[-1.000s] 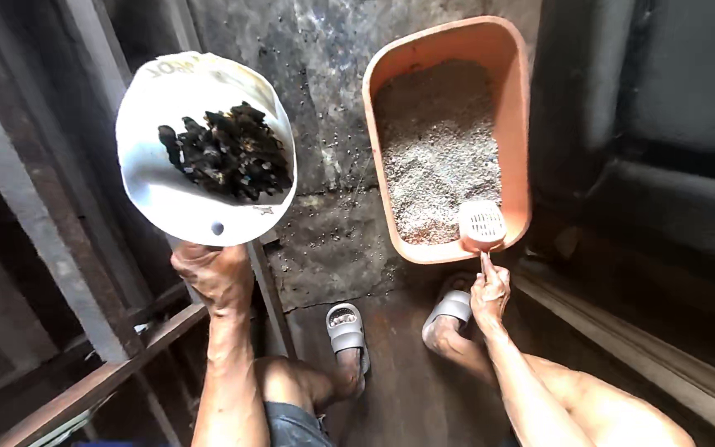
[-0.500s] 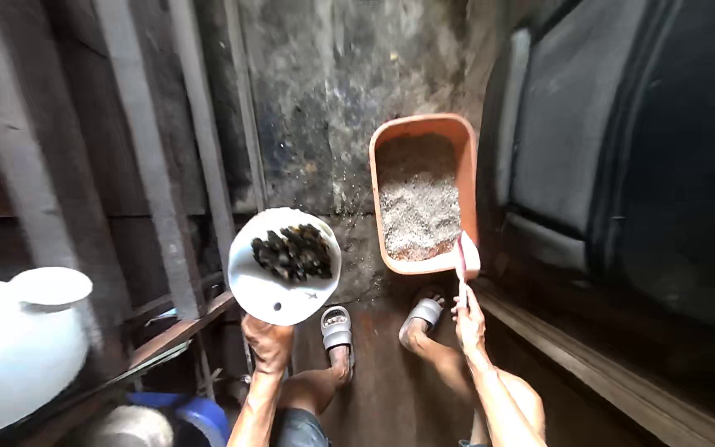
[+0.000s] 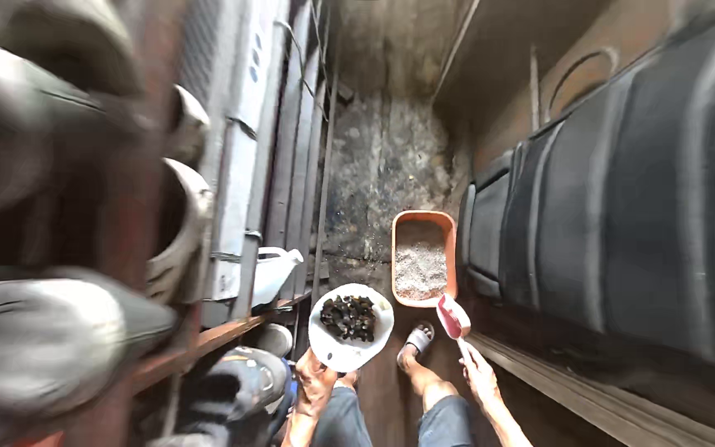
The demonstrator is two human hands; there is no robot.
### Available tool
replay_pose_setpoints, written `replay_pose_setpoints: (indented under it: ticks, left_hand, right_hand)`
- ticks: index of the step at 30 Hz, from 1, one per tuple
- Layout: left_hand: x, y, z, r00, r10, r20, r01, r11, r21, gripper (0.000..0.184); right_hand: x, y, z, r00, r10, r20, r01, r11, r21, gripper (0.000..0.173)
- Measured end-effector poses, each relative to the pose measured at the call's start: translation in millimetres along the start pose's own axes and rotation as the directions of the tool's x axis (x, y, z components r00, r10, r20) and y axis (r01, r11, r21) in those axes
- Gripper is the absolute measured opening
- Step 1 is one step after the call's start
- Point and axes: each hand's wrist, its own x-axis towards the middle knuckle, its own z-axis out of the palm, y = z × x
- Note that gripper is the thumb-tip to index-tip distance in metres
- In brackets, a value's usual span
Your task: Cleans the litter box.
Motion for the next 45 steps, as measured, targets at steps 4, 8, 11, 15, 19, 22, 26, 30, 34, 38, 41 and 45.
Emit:
replay_pose_setpoints:
  ticks: [4, 8, 11, 15, 19, 22, 26, 30, 34, 38, 41, 45]
  left_hand:
    - [-10, 33, -48, 1.000, 0.009, 0.015, -0.008, 0.996, -0.093, 0.021]
    - [-32, 47, -77, 0.999, 0.028, -0.020, -0.030, 0.996, -0.081, 0.021]
    - [-57, 62, -93, 0.998, -0.015, -0.054, 0.013, 0.999, -0.038, 0.021]
    - [-96, 94, -107, 0.991, -0.060, -0.119, 0.069, 0.995, 0.073, 0.028]
    - [-143, 131, -113, 0.972, -0.139, -0.189, 0.165, 0.978, 0.129, 0.029]
    - [-182, 155, -113, 0.942, -0.234, -0.242, 0.274, 0.951, 0.143, 0.032]
    - [-233, 192, -113, 0.883, -0.316, -0.347, 0.373, 0.922, 0.110, 0.033]
    - [-287, 219, -113, 0.807, -0.381, -0.450, 0.435, 0.900, 0.018, 0.031]
    - [-336, 238, -111, 0.704, -0.470, -0.532, 0.543, 0.839, -0.022, 0.036]
    - [-374, 254, -116, 0.593, -0.523, -0.612, 0.609, 0.789, -0.083, 0.040]
    - [-402, 254, -121, 0.517, -0.514, -0.684, 0.594, 0.791, -0.145, 0.038]
    - [-436, 254, -136, 0.406, -0.516, -0.755, 0.612, 0.766, -0.195, 0.037]
  right_hand:
    - [-41, -34, -24, 1.000, -0.017, 0.005, 0.017, 0.998, -0.061, 0.039]
    - [-45, -40, -28, 0.996, -0.085, 0.024, 0.087, 0.989, -0.120, 0.042]
    - [-37, -40, -23, 0.993, -0.063, 0.104, 0.080, 0.984, -0.161, 0.041]
    - [-32, -45, -24, 0.974, 0.031, 0.224, 0.015, 0.979, -0.204, 0.039]
    - [-27, -42, -34, 0.946, 0.036, 0.321, 0.035, 0.977, -0.212, 0.037]
    - [-23, -33, -43, 0.934, 0.043, 0.354, 0.020, 0.985, -0.172, 0.038]
    - [-25, -27, -57, 0.922, 0.076, 0.380, -0.029, 0.991, -0.129, 0.039]
    - [-32, -22, -66, 0.909, 0.102, 0.404, -0.079, 0.994, -0.075, 0.034]
    - [-39, -12, -71, 0.904, 0.171, 0.392, -0.184, 0.983, -0.006, 0.034]
    - [-49, 8, -76, 0.895, 0.239, 0.376, -0.276, 0.960, 0.047, 0.031]
    - [-56, 25, -79, 0.884, 0.282, 0.372, -0.342, 0.934, 0.106, 0.029]
    - [-73, 38, -80, 0.877, 0.301, 0.375, -0.388, 0.904, 0.179, 0.027]
